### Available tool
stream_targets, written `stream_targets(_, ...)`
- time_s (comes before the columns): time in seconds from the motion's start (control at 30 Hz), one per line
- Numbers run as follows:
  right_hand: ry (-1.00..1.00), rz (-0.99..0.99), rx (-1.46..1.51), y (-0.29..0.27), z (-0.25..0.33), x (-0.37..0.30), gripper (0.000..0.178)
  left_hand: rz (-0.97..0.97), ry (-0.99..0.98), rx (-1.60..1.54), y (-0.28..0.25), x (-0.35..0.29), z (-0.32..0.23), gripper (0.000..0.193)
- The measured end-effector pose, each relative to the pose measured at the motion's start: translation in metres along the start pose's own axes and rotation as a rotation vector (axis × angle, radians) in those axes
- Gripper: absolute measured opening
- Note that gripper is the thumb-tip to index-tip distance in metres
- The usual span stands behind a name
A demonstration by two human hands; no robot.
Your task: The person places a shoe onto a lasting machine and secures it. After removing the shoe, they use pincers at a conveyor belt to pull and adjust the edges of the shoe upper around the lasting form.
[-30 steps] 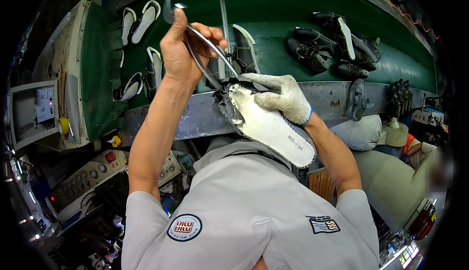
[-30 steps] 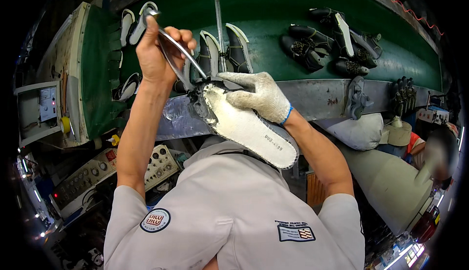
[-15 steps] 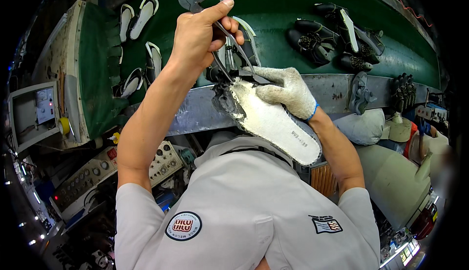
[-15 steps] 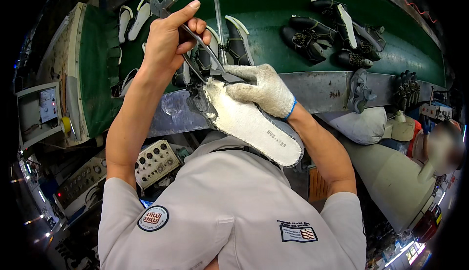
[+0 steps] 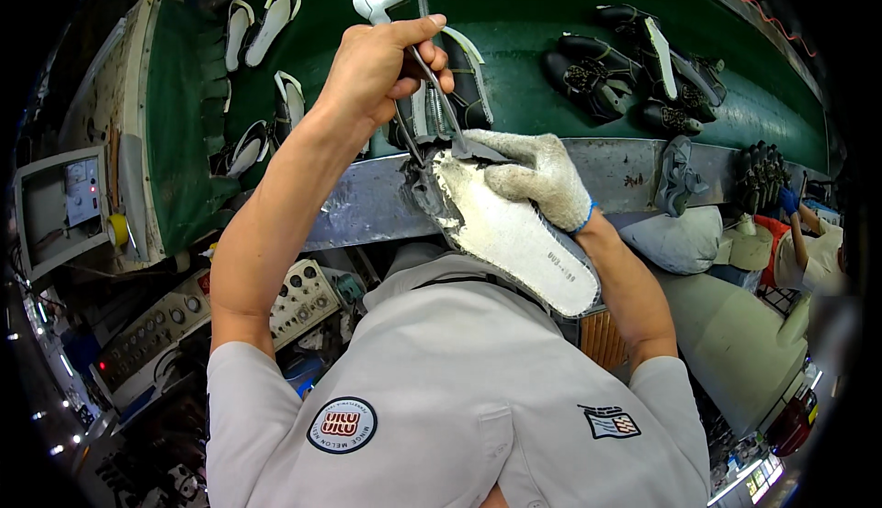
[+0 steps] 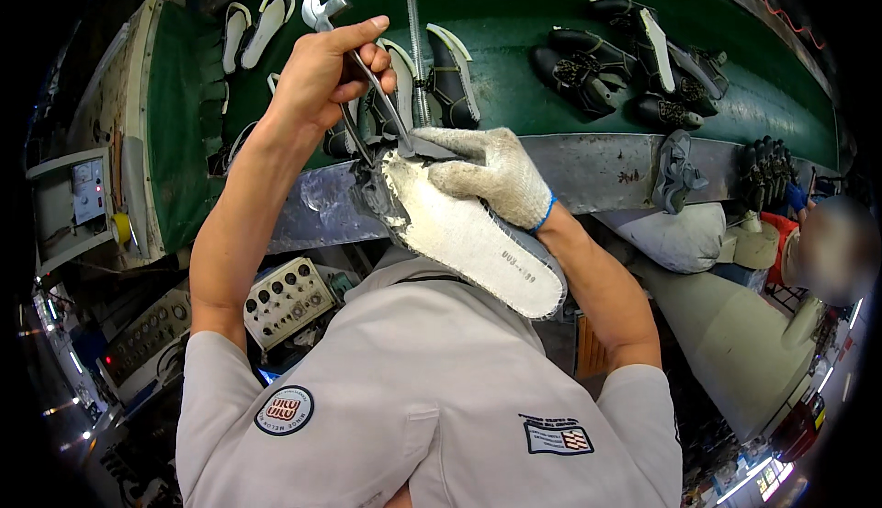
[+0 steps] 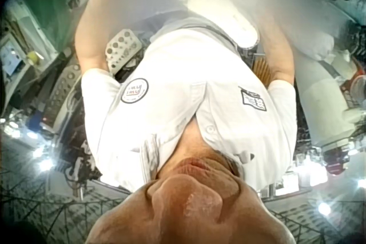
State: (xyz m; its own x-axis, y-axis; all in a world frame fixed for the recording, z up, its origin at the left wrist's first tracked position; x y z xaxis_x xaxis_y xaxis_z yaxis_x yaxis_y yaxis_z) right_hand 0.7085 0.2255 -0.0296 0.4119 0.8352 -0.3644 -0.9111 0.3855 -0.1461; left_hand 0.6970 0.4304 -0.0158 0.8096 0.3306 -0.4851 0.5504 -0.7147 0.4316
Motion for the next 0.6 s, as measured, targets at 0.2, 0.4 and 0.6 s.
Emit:
stream_targets(0.2, 0.015, -0.016, 0.140, 0.002, 0.003, -0.001, 0.056, -0.014, -0.026, -0.113, -0.012, -0.003, 0.013, 0.035)
stream_targets(0.4, -0.014, -0.042, 0.045, -0.005, 0.001, 0.006, 0.055, -0.015, -0.293, -0.269, -0.007, -0.009, 0.056, 0.032)
stream_targets(0.6, -0.032, -0.024, 0.014, -0.007, 0.010, 0.006, 0.058, -0.053, -0.187, -0.360, -0.017, 0.000, 0.034, 0.034)
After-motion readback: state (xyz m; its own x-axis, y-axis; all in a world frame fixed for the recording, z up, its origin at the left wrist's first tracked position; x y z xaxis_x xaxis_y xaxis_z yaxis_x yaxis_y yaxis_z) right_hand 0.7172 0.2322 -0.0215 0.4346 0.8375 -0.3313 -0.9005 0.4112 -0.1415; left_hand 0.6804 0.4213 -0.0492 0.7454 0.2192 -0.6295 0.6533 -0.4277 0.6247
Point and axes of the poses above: each hand's wrist, its own x-axis towards the middle knuckle, its own y-axis out of the palm, z = x × y, the point moved 8 cm from there along x, towards the middle knuckle, and after that the axes turned 14 degrees about -x, right-handed, at the moved point
